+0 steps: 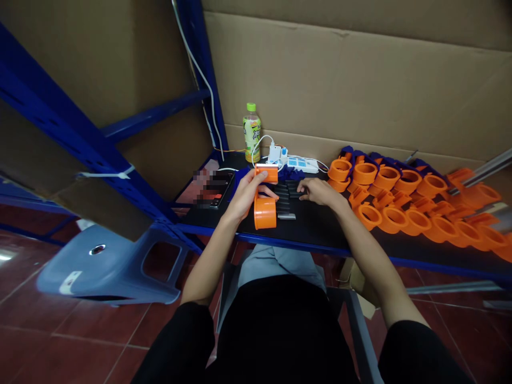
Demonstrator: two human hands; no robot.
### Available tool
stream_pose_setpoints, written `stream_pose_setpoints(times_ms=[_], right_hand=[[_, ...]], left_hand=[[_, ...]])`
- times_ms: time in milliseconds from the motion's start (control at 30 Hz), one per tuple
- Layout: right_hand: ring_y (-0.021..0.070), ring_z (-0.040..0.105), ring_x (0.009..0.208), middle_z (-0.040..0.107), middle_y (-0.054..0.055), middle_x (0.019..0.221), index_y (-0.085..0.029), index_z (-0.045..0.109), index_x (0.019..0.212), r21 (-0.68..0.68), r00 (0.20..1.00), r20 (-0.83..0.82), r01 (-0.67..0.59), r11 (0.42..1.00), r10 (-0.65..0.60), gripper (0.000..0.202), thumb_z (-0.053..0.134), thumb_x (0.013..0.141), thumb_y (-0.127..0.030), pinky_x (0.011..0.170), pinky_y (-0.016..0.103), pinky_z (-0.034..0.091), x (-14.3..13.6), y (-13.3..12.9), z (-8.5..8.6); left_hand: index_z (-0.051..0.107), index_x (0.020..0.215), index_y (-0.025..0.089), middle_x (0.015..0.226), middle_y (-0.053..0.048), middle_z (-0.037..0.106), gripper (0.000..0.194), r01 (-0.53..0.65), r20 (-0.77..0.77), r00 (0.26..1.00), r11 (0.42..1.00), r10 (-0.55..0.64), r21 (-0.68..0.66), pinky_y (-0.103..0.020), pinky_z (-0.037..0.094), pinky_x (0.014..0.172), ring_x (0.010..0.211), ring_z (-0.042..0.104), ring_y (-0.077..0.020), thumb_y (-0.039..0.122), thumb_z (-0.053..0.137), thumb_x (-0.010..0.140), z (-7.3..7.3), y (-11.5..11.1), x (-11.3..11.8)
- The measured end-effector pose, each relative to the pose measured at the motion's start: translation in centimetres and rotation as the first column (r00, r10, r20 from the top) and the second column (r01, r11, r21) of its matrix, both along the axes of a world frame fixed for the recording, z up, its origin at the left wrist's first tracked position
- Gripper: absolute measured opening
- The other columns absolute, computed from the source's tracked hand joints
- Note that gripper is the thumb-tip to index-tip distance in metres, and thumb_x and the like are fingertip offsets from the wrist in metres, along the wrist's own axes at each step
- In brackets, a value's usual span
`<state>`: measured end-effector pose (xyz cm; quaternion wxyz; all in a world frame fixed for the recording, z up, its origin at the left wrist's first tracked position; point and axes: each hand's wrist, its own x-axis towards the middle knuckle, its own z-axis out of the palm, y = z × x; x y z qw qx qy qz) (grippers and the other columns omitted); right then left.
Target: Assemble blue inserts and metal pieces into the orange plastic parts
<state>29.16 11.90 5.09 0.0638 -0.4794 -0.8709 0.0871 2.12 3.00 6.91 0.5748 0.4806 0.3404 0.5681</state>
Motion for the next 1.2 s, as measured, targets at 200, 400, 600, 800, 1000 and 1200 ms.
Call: stream_pose_setpoints(times_ms=[200, 400, 600, 800, 1000, 1200], right_hand=[[0.0117, 0.057, 0.07, 0.069, 0.001, 0.084, -0.017, 0.077, 0.1, -0.06, 0.887, -0.458, -0.093, 0.994, 0.055, 0.029, 0.085, 0.08, -0.037, 0.066, 0.024, 0.041, 1.2, -0.2, 1.7], [0.0117, 0.06, 0.074, 0.071, 0.005, 0.101, -0.021, 0.081, 0.105, 0.184, 0.632, -0.732, -0.179, 0.967, 0.256, 0.034, 0.085, 0.083, -0.048, 0.057, 0.023, 0.043, -1.5, -2.9, 3.4], [0.012, 0.06, 0.074, 0.071, 0.005, 0.099, -0.024, 0.082, 0.108, 0.486, 0.633, -0.645, -0.091, 0.869, 0.427, 0.02, 0.077, 0.094, -0.038, 0.061, 0.026, 0.05, -5.1, -4.8, 2.4], [0.0147, 0.068, 0.085, 0.074, 0.005, 0.102, -0.023, 0.079, 0.114, 0.509, 0.585, -0.697, -0.006, 0.861, 0.416, 0.021, 0.067, 0.101, -0.035, 0.071, 0.029, 0.06, -6.9, -6.3, 1.2], [0.0168, 0.073, 0.089, 0.073, 0.007, 0.118, -0.025, 0.075, 0.119, 0.422, 0.49, -0.804, 0.075, 0.903, 0.336, 0.028, 0.052, 0.106, -0.033, 0.073, 0.032, 0.064, -5.5, -3.9, 0.3], [0.0254, 0.067, 0.125, 0.071, 0.008, 0.137, -0.021, 0.073, 0.132, 0.301, 0.893, -0.437, 0.261, 0.917, -0.11, 0.046, 0.047, 0.095, -0.01, 0.111, 0.045, 0.054, -1.1, 1.9, -1.8]], left_hand=[[0.054, 0.102, 0.019, 0.095, -0.001, 0.074, 0.047, -0.035, -0.015, 0.999, 0.998, 0.036, 0.045, -0.023, 0.061, 0.052, 0.06, 0.076, -0.0152, 0.05, 0.082, 0.082, -0.2, 0.0, 0.5], [0.056, 0.105, 0.017, 0.095, -0.001, 0.072, 0.056, -0.034, -0.084, 0.996, 0.995, 0.042, 0.09, -0.021, 0.062, 0.054, 0.06, 0.076, -0.0139, 0.05, 0.089, 0.075, -0.3, -0.7, 1.8], [0.054, 0.102, 0.018, 0.091, 0.0, 0.071, 0.056, 0.002, -0.088, 0.996, 0.997, 0.004, 0.074, -0.022, 0.063, 0.056, 0.059, 0.075, -0.0133, 0.053, 0.088, 0.075, -0.5, -0.9, 2.4], [0.053, 0.104, 0.018, 0.091, 0.0, 0.073, 0.051, -0.009, -0.101, 0.995, 0.999, 0.013, 0.039, -0.021, 0.06, 0.052, 0.053, 0.071, -0.0106, 0.047, 0.085, 0.079, -0.9, -0.6, 2.7], [0.052, 0.097, 0.02, 0.08, 0.0, 0.072, 0.041, -0.043, -0.014, 0.999, 0.999, 0.043, -0.007, -0.019, 0.054, 0.044, 0.049, 0.069, -0.0125, 0.048, 0.078, 0.084, -0.9, -0.3, 2.4], [0.057, 0.097, 0.019, 0.093, -0.008, 0.081, 0.039, -0.051, 0.115, 0.991, 0.994, 0.062, -0.094, -0.022, 0.057, 0.047, 0.045, 0.062, -0.0084, 0.051, 0.076, 0.086, -0.2, -0.6, 2.3]])
